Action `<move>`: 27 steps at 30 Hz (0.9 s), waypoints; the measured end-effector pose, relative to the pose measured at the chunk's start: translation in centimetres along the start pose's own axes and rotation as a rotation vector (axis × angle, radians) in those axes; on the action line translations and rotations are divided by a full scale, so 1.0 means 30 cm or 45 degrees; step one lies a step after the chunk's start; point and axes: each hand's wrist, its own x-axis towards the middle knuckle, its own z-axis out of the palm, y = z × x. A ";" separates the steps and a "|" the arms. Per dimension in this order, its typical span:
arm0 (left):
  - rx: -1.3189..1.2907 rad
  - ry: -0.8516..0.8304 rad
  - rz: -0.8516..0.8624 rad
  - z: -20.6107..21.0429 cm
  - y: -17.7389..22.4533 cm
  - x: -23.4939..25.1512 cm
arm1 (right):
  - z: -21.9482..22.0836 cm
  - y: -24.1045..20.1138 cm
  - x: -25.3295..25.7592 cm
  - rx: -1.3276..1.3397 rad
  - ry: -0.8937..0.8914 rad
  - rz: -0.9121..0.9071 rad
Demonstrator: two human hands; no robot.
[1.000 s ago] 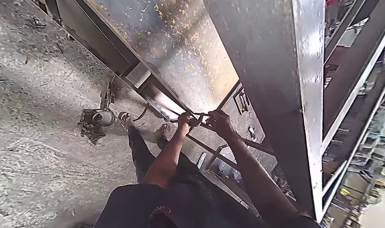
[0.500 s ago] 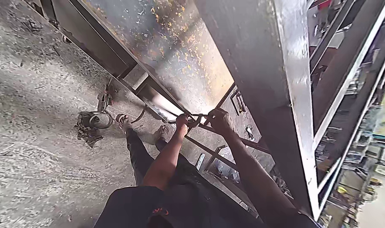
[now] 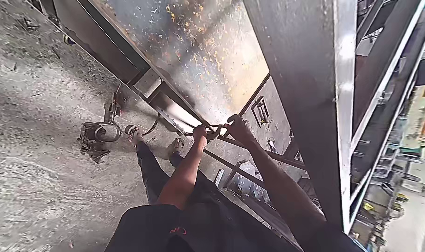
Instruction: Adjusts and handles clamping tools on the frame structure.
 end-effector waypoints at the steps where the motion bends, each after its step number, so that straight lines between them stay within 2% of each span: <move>1: 0.014 -0.002 0.004 0.000 -0.003 0.001 | 0.083 0.128 0.062 -0.002 0.247 -0.263; 2: 0.007 -0.026 0.015 -0.007 -0.009 -0.004 | 0.126 0.202 0.110 0.077 0.326 -0.423; 3: 0.000 -0.046 0.024 -0.014 -0.012 -0.004 | 0.138 0.218 0.126 0.160 0.301 -0.482; 6: 0.113 -0.113 0.102 -0.033 -0.028 0.008 | 0.155 0.187 0.121 0.283 0.204 -0.490; 10: 0.352 -0.257 0.178 -0.108 0.035 -0.068 | 0.202 0.159 0.114 0.314 0.286 -0.454; 13: 0.191 -0.278 0.168 -0.132 0.060 -0.122 | 0.209 0.170 0.120 0.294 0.310 -0.471; 16: -0.001 -0.308 0.173 -0.098 0.015 -0.066 | 0.173 0.164 0.118 0.068 0.315 -0.566; 21: -0.126 -0.309 0.129 -0.072 0.051 -0.086 | 0.147 0.278 0.109 -0.185 0.214 -0.547; 23: -0.116 -0.307 0.116 -0.074 0.062 -0.099 | 0.169 0.300 0.179 -0.261 0.299 -0.789; 24: -0.089 -0.309 0.114 -0.076 0.061 -0.100 | 0.182 0.298 0.209 -0.195 0.364 -0.828; 27: 0.003 -0.358 0.119 -0.107 0.015 -0.048 | 0.164 0.235 0.184 0.006 0.482 -0.704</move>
